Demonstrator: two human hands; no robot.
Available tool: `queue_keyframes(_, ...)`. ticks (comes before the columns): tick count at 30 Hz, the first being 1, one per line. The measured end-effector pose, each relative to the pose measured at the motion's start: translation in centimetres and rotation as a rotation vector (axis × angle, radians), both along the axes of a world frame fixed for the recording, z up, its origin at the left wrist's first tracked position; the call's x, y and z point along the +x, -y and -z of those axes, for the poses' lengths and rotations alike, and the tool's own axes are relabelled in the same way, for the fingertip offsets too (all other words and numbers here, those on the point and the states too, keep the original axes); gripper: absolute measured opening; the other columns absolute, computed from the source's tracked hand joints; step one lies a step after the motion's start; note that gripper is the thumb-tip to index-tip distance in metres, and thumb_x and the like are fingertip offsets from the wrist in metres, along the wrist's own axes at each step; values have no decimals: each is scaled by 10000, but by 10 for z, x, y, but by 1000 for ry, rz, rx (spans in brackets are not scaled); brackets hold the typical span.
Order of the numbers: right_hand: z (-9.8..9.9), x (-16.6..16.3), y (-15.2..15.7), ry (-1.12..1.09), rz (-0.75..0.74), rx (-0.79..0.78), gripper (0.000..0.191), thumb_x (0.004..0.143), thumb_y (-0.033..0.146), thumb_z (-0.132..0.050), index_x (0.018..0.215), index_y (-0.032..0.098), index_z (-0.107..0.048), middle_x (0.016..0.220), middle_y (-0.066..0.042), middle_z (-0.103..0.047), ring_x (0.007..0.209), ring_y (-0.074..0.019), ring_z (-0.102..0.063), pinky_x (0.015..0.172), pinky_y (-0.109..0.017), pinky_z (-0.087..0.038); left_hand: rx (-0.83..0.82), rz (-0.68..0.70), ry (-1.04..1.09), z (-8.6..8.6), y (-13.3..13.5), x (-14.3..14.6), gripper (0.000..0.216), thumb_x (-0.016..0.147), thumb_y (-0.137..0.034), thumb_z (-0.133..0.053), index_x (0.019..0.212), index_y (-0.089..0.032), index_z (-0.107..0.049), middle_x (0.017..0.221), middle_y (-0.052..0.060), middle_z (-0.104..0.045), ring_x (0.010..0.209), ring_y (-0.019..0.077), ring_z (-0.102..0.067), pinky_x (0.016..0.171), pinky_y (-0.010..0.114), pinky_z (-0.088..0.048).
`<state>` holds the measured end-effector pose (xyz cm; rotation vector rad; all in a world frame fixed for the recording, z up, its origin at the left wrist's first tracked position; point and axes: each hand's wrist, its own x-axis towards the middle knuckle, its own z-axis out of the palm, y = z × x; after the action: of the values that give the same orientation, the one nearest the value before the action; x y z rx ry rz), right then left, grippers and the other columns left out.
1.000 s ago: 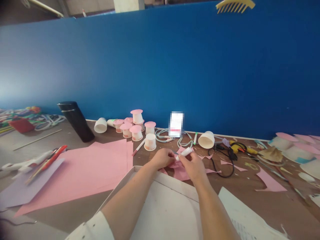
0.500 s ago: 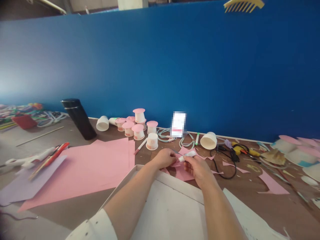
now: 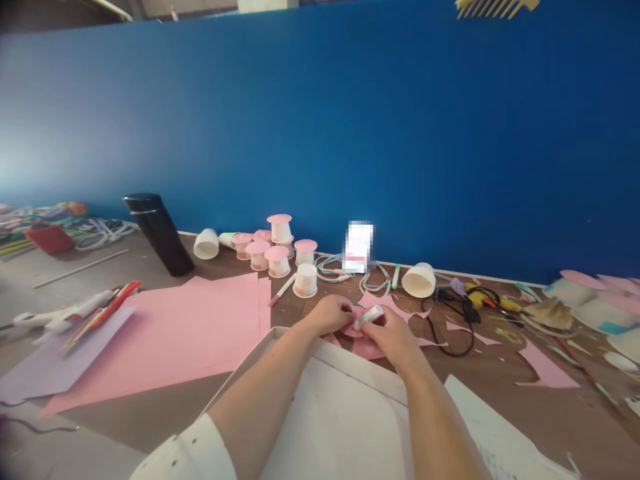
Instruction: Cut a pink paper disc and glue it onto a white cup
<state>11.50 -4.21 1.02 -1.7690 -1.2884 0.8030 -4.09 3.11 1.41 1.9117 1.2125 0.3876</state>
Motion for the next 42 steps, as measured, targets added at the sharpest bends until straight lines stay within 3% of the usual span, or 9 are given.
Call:
queue_keyframes(9, -1, -2, -1, 275, -23, -40, 213, 725, 364, -645, 880, 223, -683, 819, -27, -754, 795, -236, -685, 677, -294, -462, 135, 84, 22, 4, 4, -2, 211, 859, -241, -558, 953, -185, -738, 1051, 62, -709, 775, 155, -681, 487, 159, -519)
queue_keyframes(12, -5, -5, -1, 278, -48, -24, 195, 724, 331, -631, 872, 220, -692, 825, -32, -760, 798, -234, -689, 671, -281, -465, 102, 97, 50, 7, 4, -3, 248, 864, -245, -539, 1010, -202, -734, 1093, 59, -709, 736, 153, -690, 422, 148, -484)
queue_keyframes(17, -9, -10, 0, 251, -105, -8, 192, 720, 336, -620, 846, 221, -707, 802, -31, -764, 786, -240, -697, 657, -275, -477, 30, 100, 41, 7, 4, -2, 251, 869, -240, -541, 1016, -202, -741, 1097, 63, -716, 708, 143, -699, 446, 131, -494)
queue_keyframes(24, -12, -13, 2, 311, -149, 6, 211, 721, 366, -635, 844, 226, -734, 822, -32, -769, 776, -240, -694, 647, -274, -471, -153, 55, 67, -6, 6, -3, 302, 823, -163, -576, 1072, -220, -736, 987, 49, -739, 637, 143, -693, 504, 186, -553)
queue_keyframes(30, -7, -10, 1, 393, -171, 4, 244, 761, 431, -619, 857, 239, -735, 861, -31, -755, 791, -235, -682, 647, -287, -451, -322, 17, 103, -13, 5, -5, 238, 848, -204, -587, 1041, -187, -725, 922, 86, -742, 524, 151, -675, 506, 241, -561)
queue_keyframes(35, -7, -9, 1, 468, -160, -2, 260, 777, 457, -598, 831, 231, -712, 866, -47, -736, 774, -233, -661, 635, -296, -437, -327, -5, 118, -14, 5, -5, 180, 841, -216, -615, 974, -172, -728, 939, 90, -739, 555, 148, -682, 516, 225, -557)
queue_keyframes(42, -13, -13, 3, 517, -160, -39, 275, 790, 469, -578, 813, 223, -697, 872, -67, -730, 774, -239, -658, 632, -303, -431, -293, -18, 99, -18, 8, -6, 241, 828, -206, -614, 1039, -170, -725, 993, 88, -731, 577, 147, -678, 520, 214, -558)
